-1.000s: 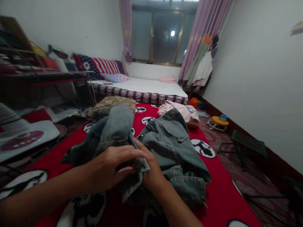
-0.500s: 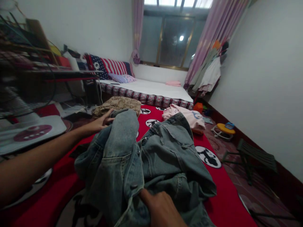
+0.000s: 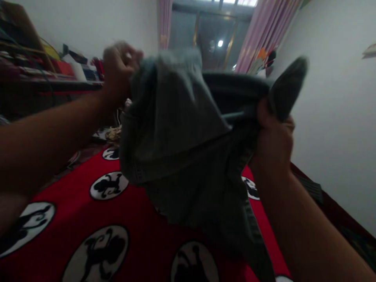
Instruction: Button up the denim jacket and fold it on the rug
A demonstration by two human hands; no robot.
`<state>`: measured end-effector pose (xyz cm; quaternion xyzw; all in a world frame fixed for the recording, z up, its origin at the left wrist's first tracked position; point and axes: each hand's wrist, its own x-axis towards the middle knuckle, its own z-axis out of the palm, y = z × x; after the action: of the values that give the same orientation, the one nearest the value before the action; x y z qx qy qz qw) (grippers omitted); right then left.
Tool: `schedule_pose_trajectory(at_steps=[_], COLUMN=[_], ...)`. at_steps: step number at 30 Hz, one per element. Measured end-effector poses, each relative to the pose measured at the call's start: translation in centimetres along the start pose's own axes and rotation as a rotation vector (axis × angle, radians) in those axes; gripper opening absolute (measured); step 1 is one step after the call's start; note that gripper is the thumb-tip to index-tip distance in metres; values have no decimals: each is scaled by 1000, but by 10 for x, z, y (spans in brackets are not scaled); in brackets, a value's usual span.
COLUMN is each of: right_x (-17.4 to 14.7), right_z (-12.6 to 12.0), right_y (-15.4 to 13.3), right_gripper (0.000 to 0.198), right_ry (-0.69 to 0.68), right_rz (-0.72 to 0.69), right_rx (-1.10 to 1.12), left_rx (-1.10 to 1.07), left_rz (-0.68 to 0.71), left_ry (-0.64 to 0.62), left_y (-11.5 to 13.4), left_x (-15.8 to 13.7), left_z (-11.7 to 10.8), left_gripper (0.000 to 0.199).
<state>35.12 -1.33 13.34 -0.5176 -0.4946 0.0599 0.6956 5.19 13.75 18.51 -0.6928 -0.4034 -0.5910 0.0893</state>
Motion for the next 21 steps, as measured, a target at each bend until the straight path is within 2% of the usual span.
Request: schedule_pose_trajectory(at_steps=[1, 2, 3, 4, 5, 6, 9, 11, 13, 15, 16, 19, 20, 21], right_x=[9, 12, 10, 4, -7, -21, -68, -95, -111, -116, -116, -113, -113, -114], right_z=[-1, -3, -6, -11, -19, -27, -60, -80, -95, -100, -99, -90, -86, -82], right_y=[-11, -16, -14, -5, 10, 29, 94, 123, 134, 129, 125, 112, 109, 108], right_gripper=[49, 46, 44, 43, 45, 45, 40, 29, 28, 32, 35, 39, 38, 36], right_ry=[61, 104, 114, 59, -27, -138, -441, -671, -774, -808, -823, -876, -886, -889], right_rz=[-41, -41, -18, 31, 109, 187, 329, 437, 475, 452, 431, 353, 329, 310], right_rx=[42, 59, 72, 46, -4, -41, -213, -328, -346, -335, -333, -351, -362, -373], left_rx=[27, 56, 93, 133, 171, 183, 188, 158, 151, 154, 140, 41, 2, -34], left_rz=[37, 71, 91, 113, 131, 159, 247, 288, 316, 309, 294, 274, 294, 342], left_ry=[146, 201, 205, 135, 1, -196, -857, -1067, -1237, -1241, -1163, -821, -755, -742], left_y=[4, 6, 6, 2, -3, -11, -36, -47, -48, -43, -37, -16, -7, 1], left_x=[18, 27, 27, 16, -4, -32, -141, -204, -236, -234, -223, -182, -172, -166], left_z=[-4, -7, -8, -9, -8, -7, -5, -8, -15, -22, -23, -16, -10, -3], left_gripper=[52, 51, 51, 52, 52, 47, 29, 14, 16, 19, 20, 26, 33, 40])
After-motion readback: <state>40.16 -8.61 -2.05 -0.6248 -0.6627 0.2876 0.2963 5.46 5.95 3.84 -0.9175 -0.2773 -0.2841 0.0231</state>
